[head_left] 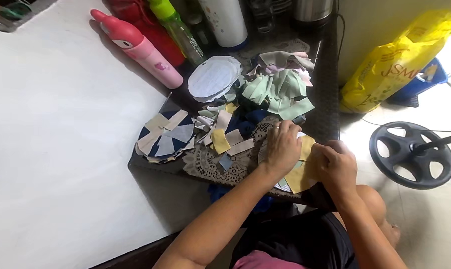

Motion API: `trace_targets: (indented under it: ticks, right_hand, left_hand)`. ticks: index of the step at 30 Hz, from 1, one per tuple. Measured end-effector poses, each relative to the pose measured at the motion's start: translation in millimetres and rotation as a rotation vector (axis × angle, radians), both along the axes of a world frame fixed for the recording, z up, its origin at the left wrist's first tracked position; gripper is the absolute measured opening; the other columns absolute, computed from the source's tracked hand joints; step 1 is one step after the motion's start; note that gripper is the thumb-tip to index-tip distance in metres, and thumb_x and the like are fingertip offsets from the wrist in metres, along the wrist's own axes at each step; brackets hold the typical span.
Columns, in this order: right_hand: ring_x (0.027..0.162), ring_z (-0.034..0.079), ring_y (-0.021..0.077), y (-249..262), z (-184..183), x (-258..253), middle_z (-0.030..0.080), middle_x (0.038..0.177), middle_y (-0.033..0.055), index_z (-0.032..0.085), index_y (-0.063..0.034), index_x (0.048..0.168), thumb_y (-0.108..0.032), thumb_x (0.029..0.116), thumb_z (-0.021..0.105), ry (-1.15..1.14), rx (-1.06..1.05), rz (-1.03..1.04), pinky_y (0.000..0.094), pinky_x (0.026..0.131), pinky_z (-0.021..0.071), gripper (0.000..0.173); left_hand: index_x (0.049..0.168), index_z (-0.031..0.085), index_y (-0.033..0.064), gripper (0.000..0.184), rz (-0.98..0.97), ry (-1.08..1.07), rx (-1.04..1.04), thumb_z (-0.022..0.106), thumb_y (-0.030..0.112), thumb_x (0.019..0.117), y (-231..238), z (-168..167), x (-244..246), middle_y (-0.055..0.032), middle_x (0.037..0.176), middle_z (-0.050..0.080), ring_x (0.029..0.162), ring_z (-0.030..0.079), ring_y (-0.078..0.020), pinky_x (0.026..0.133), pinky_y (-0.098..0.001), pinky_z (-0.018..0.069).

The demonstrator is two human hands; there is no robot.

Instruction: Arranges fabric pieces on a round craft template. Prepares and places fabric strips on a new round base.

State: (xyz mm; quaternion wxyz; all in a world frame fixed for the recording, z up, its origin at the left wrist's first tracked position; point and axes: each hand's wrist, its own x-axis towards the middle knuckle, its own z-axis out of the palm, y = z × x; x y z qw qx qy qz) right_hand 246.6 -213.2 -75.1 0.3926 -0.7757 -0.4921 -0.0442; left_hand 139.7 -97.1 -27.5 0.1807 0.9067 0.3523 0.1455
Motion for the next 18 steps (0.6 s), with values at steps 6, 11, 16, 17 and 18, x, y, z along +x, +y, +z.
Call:
trace_targets:
  ticks: [6,11,16,17,18]
  right_hand:
    - [0.095,0.069,0.0383,-5,5,1,0.072,0.102,0.0206,0.071,0.0016,0.117,-0.008,0.0934,0.048,0.034,0.032,0.013,0.0544,0.081,0.053,0.034]
    - [0.095,0.067,0.0317,-11,6,5,0.068,0.107,0.0249,0.064,0.0084,0.123,-0.006,0.096,0.046,0.102,0.111,-0.003,0.0411,0.079,0.0553,0.036]
    - [0.095,0.063,0.0206,-16,16,-6,0.065,0.111,0.0268,0.06,0.0134,0.124,-0.005,0.0955,0.044,0.189,0.232,0.013,0.0272,0.079,0.0517,0.038]
    - [0.096,0.062,0.0176,-16,17,-10,0.065,0.11,0.0261,0.06,0.0143,0.124,-0.005,0.0963,0.044,0.197,0.257,0.022,0.0241,0.08,0.0509,0.037]
    - [0.096,0.062,0.0155,-16,17,-13,0.065,0.11,0.0258,0.059,0.0154,0.124,-0.005,0.097,0.044,0.206,0.279,0.032,0.0222,0.081,0.0501,0.037]
  left_hand:
    - [0.162,0.032,0.0138,0.066,-0.165,0.247,-0.05,0.049,0.039,0.1042,-38,-9,-4,-0.0164,0.17,0.021,0.158,0.01,-0.0395,0.122,-0.068,0.0065]
    - [0.163,0.031,0.0141,0.073,-0.453,0.256,-0.058,0.058,0.036,0.099,-24,-13,-13,-0.0139,0.171,0.021,0.158,0.013,-0.0359,0.123,-0.0646,0.0083]
    - [0.158,0.042,0.0136,0.07,-0.738,0.157,-0.014,0.065,0.032,0.0955,-6,-19,-24,-0.0174,0.168,0.028,0.156,0.02,-0.0396,0.124,-0.0624,0.0103]
    - [0.159,0.041,0.0144,0.07,-0.741,0.15,-0.024,0.066,0.03,0.096,-6,-17,-25,-0.0172,0.168,0.028,0.157,0.02,-0.0397,0.125,-0.062,0.0099]
    - [0.158,0.042,0.0149,0.067,-0.718,0.115,-0.03,0.065,0.028,0.0963,-6,-16,-27,-0.0165,0.167,0.03,0.156,0.022,-0.0396,0.124,-0.0622,0.0112]
